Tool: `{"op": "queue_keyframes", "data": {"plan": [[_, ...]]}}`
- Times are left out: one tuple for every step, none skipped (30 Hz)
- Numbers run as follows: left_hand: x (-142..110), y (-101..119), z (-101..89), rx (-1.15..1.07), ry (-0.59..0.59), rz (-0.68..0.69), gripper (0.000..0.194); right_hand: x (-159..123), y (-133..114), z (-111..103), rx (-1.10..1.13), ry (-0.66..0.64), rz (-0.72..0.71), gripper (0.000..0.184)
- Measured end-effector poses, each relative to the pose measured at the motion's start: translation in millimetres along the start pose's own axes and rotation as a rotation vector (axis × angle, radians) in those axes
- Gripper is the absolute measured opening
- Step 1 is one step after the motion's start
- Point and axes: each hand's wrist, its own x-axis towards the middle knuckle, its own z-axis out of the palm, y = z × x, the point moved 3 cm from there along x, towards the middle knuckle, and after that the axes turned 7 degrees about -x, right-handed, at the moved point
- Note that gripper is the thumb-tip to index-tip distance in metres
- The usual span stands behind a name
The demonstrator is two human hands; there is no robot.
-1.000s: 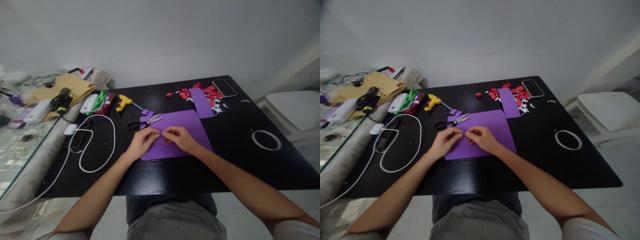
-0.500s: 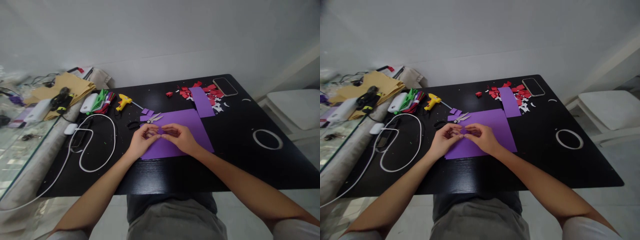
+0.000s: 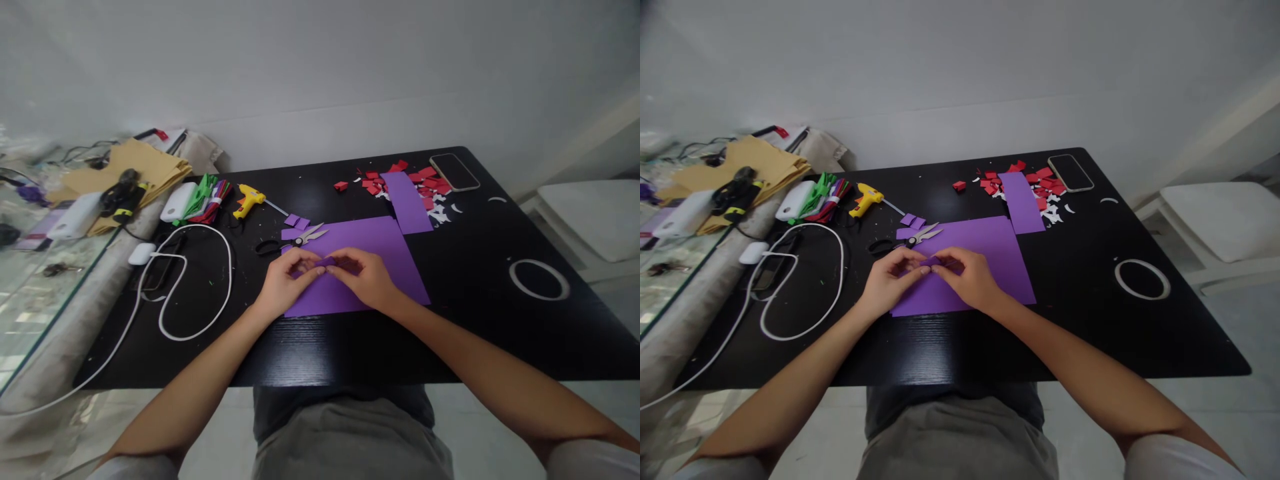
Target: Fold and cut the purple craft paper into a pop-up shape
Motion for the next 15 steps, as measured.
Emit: {"op": "queue_keyframes", "data": {"plan": [[-0.2,-0.4,0.4,0.015,-0.009,0.006,0.017,-0.2,0.2,0.5,-0.004,0.001,-0.003,0.014],[-0.4,-0.9,0.8,0.025,-0.015,0.009,0.016,-0.5,0.3,1.0,-0.008,-0.001,-0.006,0.013],[-0.8,-1.3,1.1,0.031,-0.019,0.009,0.015,-0.9,0.4,1.6,-0.010,-0.005,-0.007,0.013],[-1.2,-1.5,1.2,0.035,-0.022,0.008,0.015,-1.3,0.3,2.1,-0.010,-0.010,-0.006,0.013],[-1.6,-1.3,1.4,0.044,-0.027,0.009,0.015,-1.8,0.3,2.6,-0.008,-0.016,-0.005,0.014],[-2.1,-0.8,1.5,0.060,-0.034,0.012,0.015,-2.3,0.2,3.0,-0.004,-0.022,-0.003,0.014],[-2.5,0.0,1.6,0.082,-0.044,0.016,0.015,-2.6,0.2,3.5,-0.002,-0.030,-0.002,0.014],[-2.8,0.9,1.8,0.103,-0.054,0.016,0.015,-2.7,0.3,3.9,0.004,-0.037,0.000,0.014],[-3.0,1.6,1.9,0.119,-0.063,0.013,0.015,-2.6,0.5,4.1,0.015,-0.044,0.004,0.014],[-3.1,2.2,1.9,0.127,-0.069,0.005,0.015,-2.3,0.8,4.2,0.032,-0.048,0.012,0.015],[-3.2,2.6,1.9,0.126,-0.071,-0.007,0.016,-1.9,1.3,4.2,0.056,-0.052,0.026,0.017],[-3.1,2.8,1.9,0.115,-0.067,-0.021,0.016,-1.2,2.0,4.2,0.087,-0.058,0.045,0.020],[-3.0,2.8,2.0,0.102,-0.063,-0.036,0.017,-0.6,2.7,4.3,0.120,-0.067,0.068,0.023],[-2.8,2.7,2.2,0.089,-0.059,-0.049,0.019,0.0,3.3,4.3,0.154,-0.075,0.092,0.027],[-2.7,2.4,2.4,0.078,-0.058,-0.063,0.020,0.5,3.7,4.3,0.184,-0.083,0.113,0.029]]}}
